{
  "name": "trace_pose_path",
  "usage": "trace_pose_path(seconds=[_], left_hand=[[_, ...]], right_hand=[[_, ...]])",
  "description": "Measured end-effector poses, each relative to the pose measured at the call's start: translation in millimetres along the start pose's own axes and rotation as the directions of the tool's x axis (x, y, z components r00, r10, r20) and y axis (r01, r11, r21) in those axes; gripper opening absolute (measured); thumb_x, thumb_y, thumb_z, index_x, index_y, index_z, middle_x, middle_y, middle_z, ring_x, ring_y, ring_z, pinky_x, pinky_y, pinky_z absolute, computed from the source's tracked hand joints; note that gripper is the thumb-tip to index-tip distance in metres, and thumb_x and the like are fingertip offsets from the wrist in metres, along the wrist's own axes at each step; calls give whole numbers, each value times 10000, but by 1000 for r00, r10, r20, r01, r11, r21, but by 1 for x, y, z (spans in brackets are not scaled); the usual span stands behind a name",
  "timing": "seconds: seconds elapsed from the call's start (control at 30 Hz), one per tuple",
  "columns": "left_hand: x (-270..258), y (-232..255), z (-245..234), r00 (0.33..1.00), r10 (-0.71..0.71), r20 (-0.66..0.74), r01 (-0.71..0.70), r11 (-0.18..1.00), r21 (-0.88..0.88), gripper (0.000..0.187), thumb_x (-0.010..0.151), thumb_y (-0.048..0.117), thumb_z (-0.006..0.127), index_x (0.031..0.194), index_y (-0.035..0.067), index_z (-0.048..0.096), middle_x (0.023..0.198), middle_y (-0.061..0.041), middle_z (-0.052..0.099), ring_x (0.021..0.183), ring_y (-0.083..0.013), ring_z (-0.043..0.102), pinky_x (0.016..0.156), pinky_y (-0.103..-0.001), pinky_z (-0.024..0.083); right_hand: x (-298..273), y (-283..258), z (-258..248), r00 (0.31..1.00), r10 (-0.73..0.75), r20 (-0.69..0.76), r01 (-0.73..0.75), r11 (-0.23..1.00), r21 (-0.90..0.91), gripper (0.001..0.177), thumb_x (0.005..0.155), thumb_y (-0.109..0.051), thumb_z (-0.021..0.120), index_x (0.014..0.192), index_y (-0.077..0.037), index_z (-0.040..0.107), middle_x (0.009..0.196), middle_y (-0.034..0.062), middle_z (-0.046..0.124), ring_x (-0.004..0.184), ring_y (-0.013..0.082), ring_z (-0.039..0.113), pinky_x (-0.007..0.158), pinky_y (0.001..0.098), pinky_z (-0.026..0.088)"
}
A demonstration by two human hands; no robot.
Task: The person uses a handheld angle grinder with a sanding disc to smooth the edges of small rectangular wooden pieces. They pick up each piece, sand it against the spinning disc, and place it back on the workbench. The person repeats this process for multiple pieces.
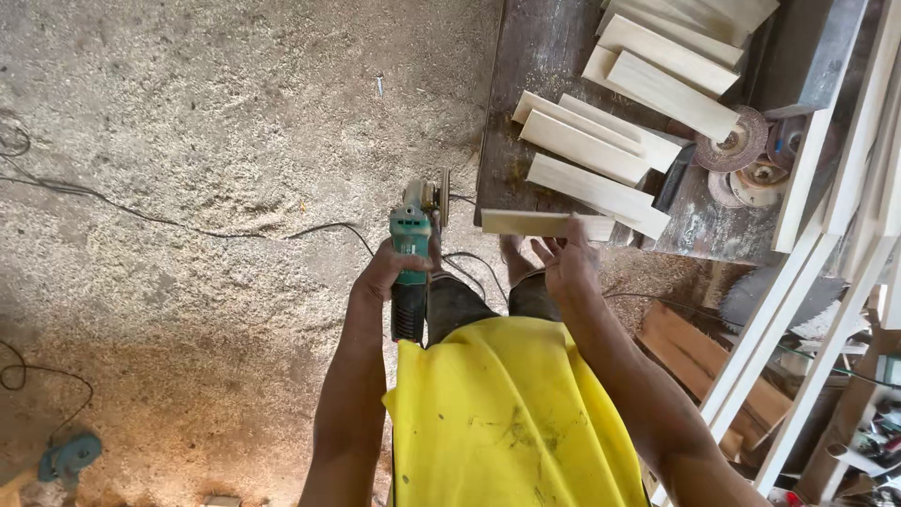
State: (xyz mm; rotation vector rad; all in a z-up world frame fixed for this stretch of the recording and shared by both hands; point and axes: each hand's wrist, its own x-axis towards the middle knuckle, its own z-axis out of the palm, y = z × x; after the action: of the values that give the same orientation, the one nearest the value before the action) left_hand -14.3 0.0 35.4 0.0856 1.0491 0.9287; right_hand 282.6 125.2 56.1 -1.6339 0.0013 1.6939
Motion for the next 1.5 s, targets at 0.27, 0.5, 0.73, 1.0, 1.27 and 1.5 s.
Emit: trace_pose_path(seconds=[0.27, 0.5, 0.73, 1.0, 1.27, 1.5], left_hand=[[6, -7, -5, 999, -14, 46, 13, 1000, 21, 514, 651, 59, 818, 1146, 28, 681, 972, -103, 733, 837, -230, 718, 738, -359, 605], [7, -18, -7, 1000, -22, 8, 22, 998, 65, 499, 640, 77, 799, 1118, 25, 666, 907, -94, 713, 767, -224, 712, 691, -368, 621], [14, -17, -6, 994, -95, -54, 101, 989, 108, 490, 629, 80, 788, 1095, 27, 644, 832, -118, 703, 653, -239, 709, 622, -377, 615], [32, -16, -6, 990, -121, -75, 132, 978, 163, 469, 621, 90, 792, 1061, 17, 648, 831, -121, 702, 659, -237, 715, 629, -385, 625], [28, -15, -4, 986, -111, -122, 128, 980, 149, 505, 593, 70, 793, 1075, 21, 650, 835, -116, 687, 665, -251, 699, 623, -395, 628], [28, -24, -8, 984, -117, -135, 141, 973, 185, 522, 592, 55, 828, 1084, 22, 657, 898, -106, 708, 750, -241, 720, 680, -395, 635]], right_hand=[[3, 19, 11, 575, -352, 739, 772, -67, -633, 492, 926, -358, 711, 1281, -20, 666, 1273, 227, 640, 1222, 403, 564, 934, 528, 504], [40, 35, 22, 172, -299, 939, 834, -463, -301, 478, 931, -269, 784, 1351, -69, 675, 1306, 121, 644, 1240, 308, 581, 1089, 512, 435], [32, 35, 27, 149, -321, 935, 847, -447, -288, 459, 921, -308, 753, 1307, -64, 701, 1247, 113, 643, 1190, 335, 584, 1032, 516, 441], [47, 35, 25, 140, -297, 945, 852, -449, -268, 472, 946, -371, 739, 1306, -67, 716, 1216, 91, 654, 1146, 297, 590, 1008, 490, 431], [51, 33, 23, 158, -278, 948, 836, -473, -278, 460, 981, -376, 705, 1326, -71, 689, 1251, 96, 641, 1155, 295, 577, 1022, 482, 441], [30, 41, 21, 175, -263, 949, 825, -487, -287, 448, 980, -354, 692, 1320, -62, 681, 1246, 96, 626, 1151, 292, 571, 1023, 484, 445]])
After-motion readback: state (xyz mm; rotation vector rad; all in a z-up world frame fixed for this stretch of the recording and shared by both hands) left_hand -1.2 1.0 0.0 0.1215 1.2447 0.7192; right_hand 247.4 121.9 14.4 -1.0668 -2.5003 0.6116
